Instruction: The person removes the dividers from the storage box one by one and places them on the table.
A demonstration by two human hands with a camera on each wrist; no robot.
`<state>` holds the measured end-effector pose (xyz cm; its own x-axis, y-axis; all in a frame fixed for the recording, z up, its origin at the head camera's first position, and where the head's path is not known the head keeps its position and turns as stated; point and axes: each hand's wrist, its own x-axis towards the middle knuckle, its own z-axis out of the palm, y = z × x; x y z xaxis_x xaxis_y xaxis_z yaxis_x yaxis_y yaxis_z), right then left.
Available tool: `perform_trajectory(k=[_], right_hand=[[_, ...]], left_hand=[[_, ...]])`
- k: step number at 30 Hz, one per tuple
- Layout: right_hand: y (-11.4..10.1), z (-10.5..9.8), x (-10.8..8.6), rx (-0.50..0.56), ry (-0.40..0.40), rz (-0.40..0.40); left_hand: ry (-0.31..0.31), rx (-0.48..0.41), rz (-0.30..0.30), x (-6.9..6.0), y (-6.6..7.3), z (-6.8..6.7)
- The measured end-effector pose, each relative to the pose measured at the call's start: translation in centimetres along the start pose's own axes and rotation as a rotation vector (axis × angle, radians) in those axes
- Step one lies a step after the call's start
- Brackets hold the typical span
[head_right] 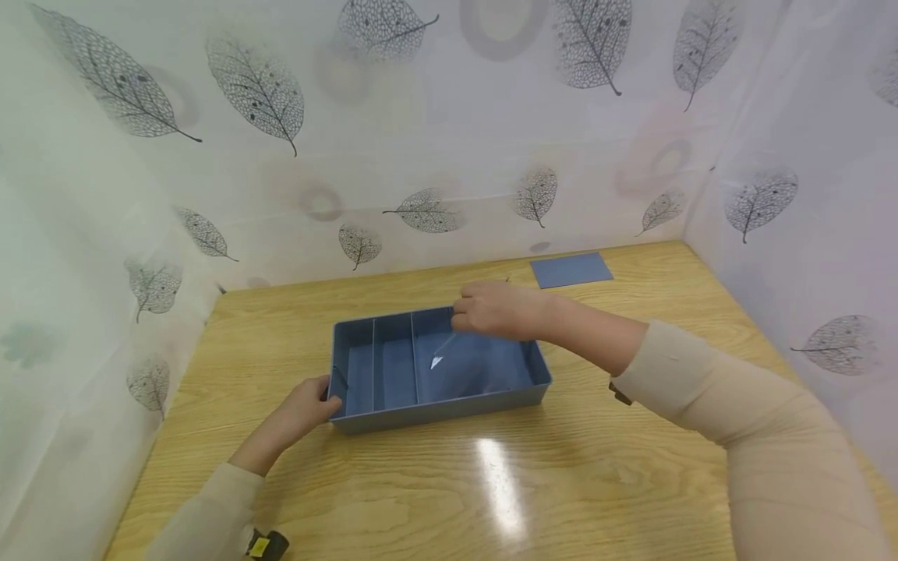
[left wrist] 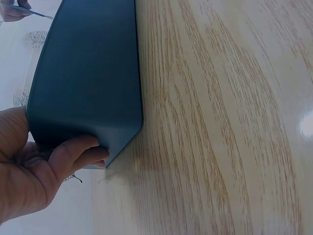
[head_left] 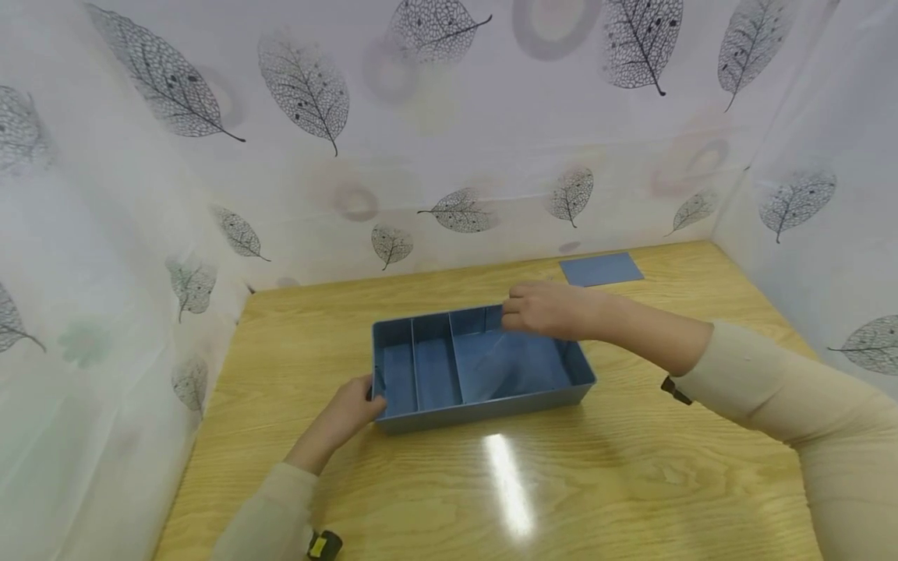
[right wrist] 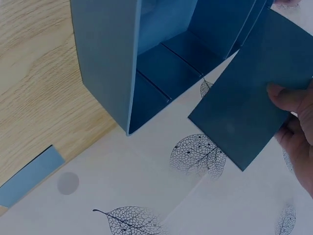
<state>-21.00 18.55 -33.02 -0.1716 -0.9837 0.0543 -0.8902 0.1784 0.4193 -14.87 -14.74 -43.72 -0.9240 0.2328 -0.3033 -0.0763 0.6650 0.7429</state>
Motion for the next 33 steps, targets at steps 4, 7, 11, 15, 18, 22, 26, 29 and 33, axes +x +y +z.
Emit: perform_trajectory(k=[4, 7, 11, 15, 18, 22, 26, 29, 33], right_hand=[[-0.3, -0.5, -0.2, 0.097, -0.065, 0.109], [-0.6, -1.0, -0.3, 0.165, -0.13, 0.205], [-1.0, -1.5, -0.4, 0.213, -0.177, 0.307], [-1.2, -1.8, -0.7, 0.222, -0.165, 0.358], [-1.1, -1.9, -1.0, 0.219, -0.162, 0.379], [-0.8, -2.0, -1.5, 0.236, -0.19, 0.425], [-0.5, -2.0, -2.4, 0.265, -0.191, 0.463], [-0.2, -1.9, -3.2, 0.26, -0.178, 0.469], [0.2, -1.5, -4.3, 0.28, -0.187, 0.5]], left_hand=[[-0.006, 0.001, -0.004, 0.0, 0.0, -0.1], [-0.013, -0.008, -0.004, 0.0, -0.1, -0.1], [-0.024, -0.021, -0.001, 0.0, -0.1, -0.2], [-0.031, -0.026, -0.007, 0.0, -0.1, -0.3], [-0.03, -0.016, -0.012, 0.0, -0.1, -0.3], [-0.027, -0.006, -0.007, 0.1, 0.0, -0.4], [-0.031, -0.016, -0.007, 0.1, 0.1, -0.5], [-0.032, -0.016, -0.012, 0.1, 0.1, -0.6], [-0.032, -0.011, -0.019, 0.2, 0.0, -0.6]])
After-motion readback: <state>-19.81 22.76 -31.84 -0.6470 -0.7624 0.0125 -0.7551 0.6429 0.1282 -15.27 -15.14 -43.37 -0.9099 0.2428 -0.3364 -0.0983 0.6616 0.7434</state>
